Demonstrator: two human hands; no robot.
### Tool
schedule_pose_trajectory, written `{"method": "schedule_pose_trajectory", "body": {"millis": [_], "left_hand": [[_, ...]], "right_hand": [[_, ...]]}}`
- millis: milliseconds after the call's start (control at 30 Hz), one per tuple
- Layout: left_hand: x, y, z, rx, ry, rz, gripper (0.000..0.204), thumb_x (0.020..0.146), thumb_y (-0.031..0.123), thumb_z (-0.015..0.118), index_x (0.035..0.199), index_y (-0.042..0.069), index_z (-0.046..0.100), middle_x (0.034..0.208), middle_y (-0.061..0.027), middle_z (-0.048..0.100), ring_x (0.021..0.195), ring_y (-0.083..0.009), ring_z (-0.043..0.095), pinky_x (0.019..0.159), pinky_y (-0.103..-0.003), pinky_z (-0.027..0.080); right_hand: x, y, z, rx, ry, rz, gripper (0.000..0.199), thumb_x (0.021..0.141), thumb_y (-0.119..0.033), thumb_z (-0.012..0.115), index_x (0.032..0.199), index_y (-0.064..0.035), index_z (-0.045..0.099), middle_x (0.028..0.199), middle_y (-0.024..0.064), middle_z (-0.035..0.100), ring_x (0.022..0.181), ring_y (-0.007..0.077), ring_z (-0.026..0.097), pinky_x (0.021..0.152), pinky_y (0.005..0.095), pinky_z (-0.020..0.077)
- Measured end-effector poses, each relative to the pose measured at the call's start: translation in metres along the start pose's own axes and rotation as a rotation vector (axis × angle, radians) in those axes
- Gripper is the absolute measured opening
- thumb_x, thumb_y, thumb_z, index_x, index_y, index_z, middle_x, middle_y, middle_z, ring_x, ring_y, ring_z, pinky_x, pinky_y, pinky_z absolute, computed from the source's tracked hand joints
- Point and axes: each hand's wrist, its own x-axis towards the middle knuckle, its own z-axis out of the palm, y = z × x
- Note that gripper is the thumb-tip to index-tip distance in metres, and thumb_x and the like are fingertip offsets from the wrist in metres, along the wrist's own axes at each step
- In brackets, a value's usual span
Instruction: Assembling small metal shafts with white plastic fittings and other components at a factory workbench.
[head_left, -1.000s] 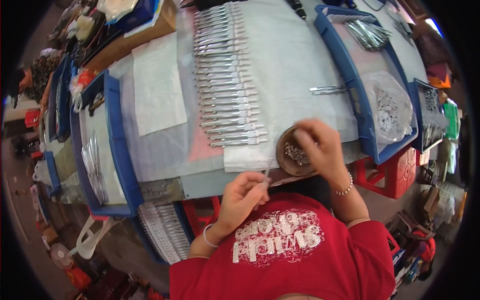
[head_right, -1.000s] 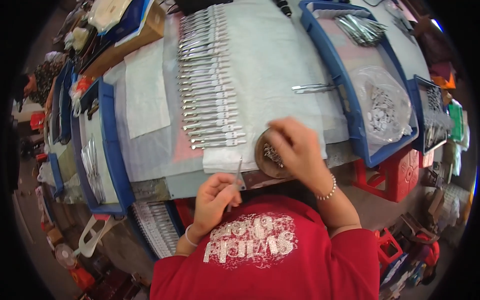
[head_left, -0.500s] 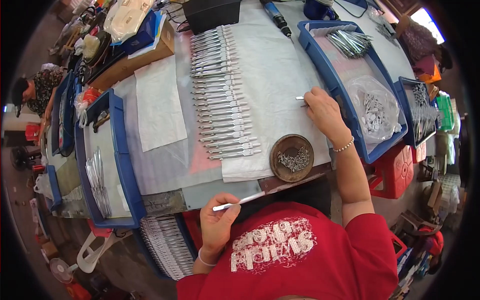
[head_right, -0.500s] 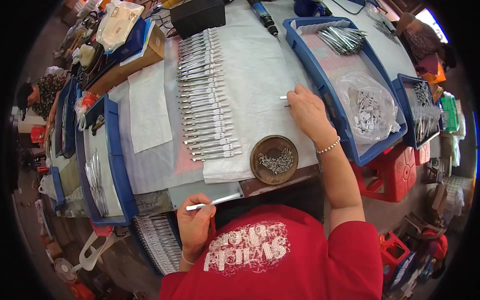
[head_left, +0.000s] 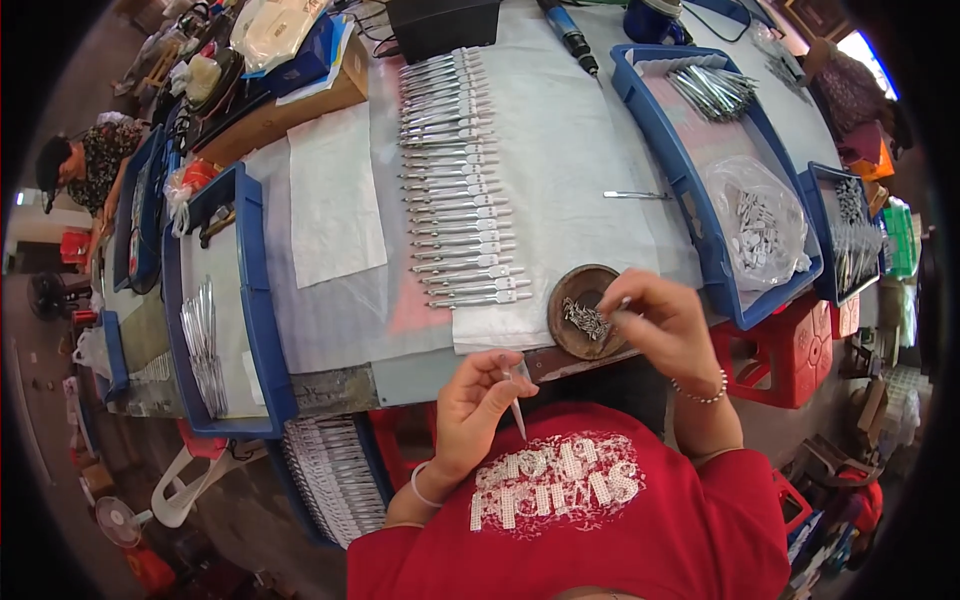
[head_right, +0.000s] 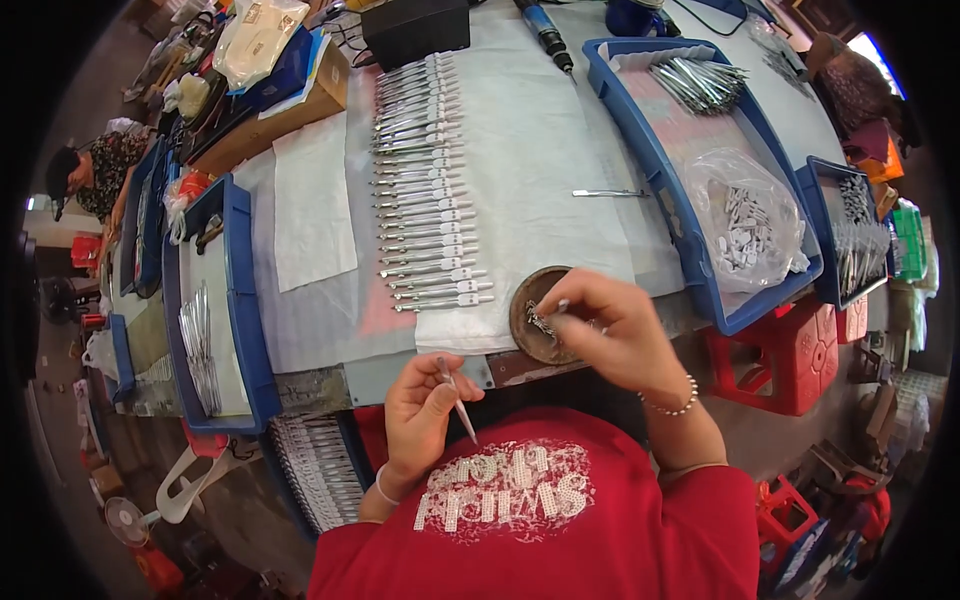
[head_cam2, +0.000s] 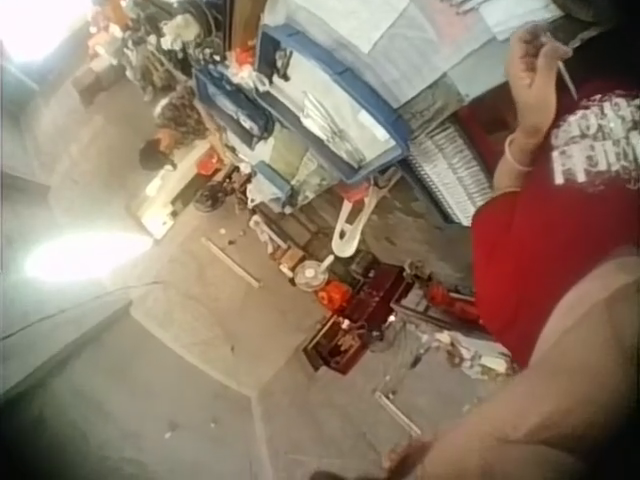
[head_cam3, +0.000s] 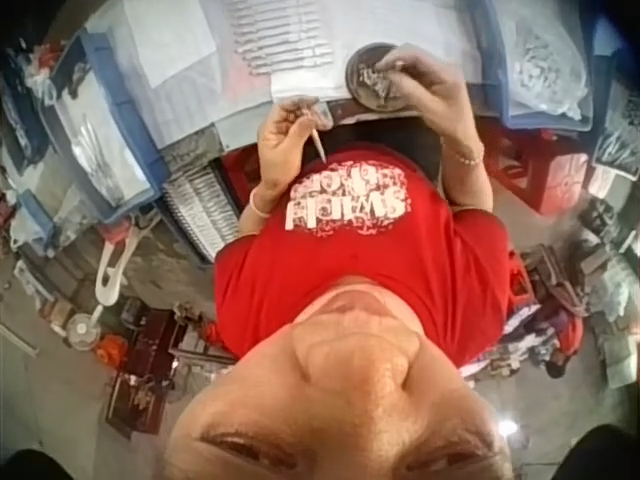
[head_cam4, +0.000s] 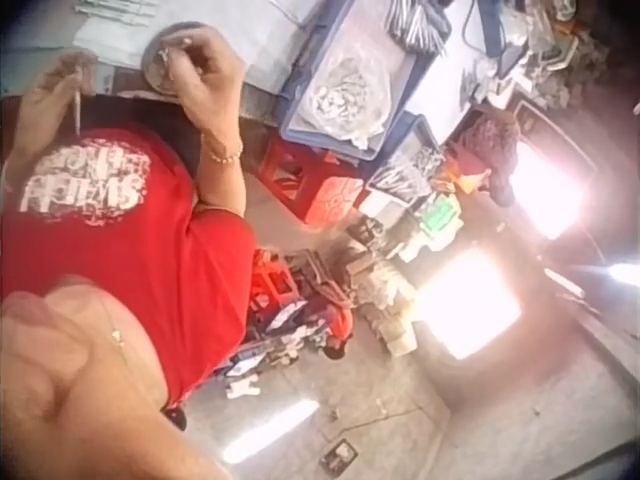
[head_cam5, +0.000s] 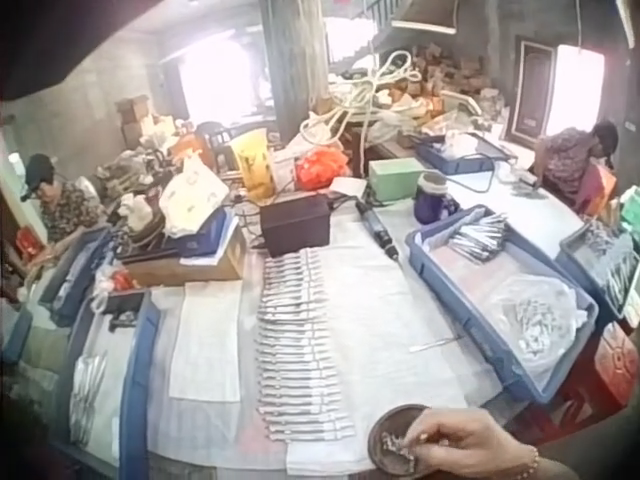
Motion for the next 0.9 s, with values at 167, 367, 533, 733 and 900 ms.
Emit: {"method": "schedule_pose_trajectory", "body": {"millis": [167,367,533,733,900], "left_hand": [[0.004,0.000,0.006,0.012,-0.012,-0.096,0.019,0.092,0.007,0.053,0.107,-0.004,0.053,0.090,-0.0073,0.062,0.085,-0.0113,0.060,0.078,-0.023,0.048],[0.005,0.003,0.014,0.069,-0.026,-0.081,0.021,0.094,0.009,0.049,0.110,-0.004,0.052,0.096,-0.0085,0.061,0.087,-0.0137,0.060,0.079,-0.027,0.050],[0.001,-0.002,0.016,-0.034,-0.044,-0.083,0.018,0.093,0.006,0.050,0.108,-0.004,0.051,0.100,-0.0081,0.061,0.092,-0.0119,0.059,0.085,-0.025,0.048],[-0.003,-0.004,0.019,0.059,-0.081,-0.049,0.013,0.093,0.006,0.050,0.103,-0.003,0.049,0.097,-0.0077,0.062,0.091,-0.0097,0.058,0.080,-0.021,0.047],[-0.004,0.001,0.022,0.195,-0.094,-0.031,0.013,0.093,0.007,0.051,0.101,-0.003,0.050,0.090,-0.0080,0.064,0.085,-0.0081,0.059,0.075,-0.020,0.047]], "right_hand": [[-0.006,0.000,0.021,0.335,-0.160,0.309,0.012,0.088,-0.002,0.050,0.095,0.0034,0.059,0.084,0.0067,0.062,0.064,0.0075,0.056,0.058,0.0193,0.0468],[-0.010,0.005,0.034,0.460,-0.202,0.264,0.016,0.092,-0.004,0.049,0.101,0.0055,0.058,0.082,0.0079,0.062,0.063,0.0098,0.059,0.060,0.0210,0.0487],[-0.019,0.014,0.042,0.397,-0.165,0.210,0.013,0.086,-0.005,0.059,0.096,0.0036,0.060,0.081,0.0063,0.062,0.063,0.0106,0.060,0.058,0.0207,0.0481],[-0.023,0.012,0.052,-0.064,-0.037,-0.121,0.011,0.080,-0.004,0.066,0.086,0.0023,0.061,0.074,0.0081,0.062,0.058,0.0109,0.059,0.052,0.0210,0.0449],[-0.029,0.004,0.054,-0.101,-0.036,-0.069,0.007,0.083,0.000,0.062,0.089,0.0034,0.062,0.076,0.0067,0.064,0.067,0.0098,0.063,0.059,0.0199,0.0493]]}}
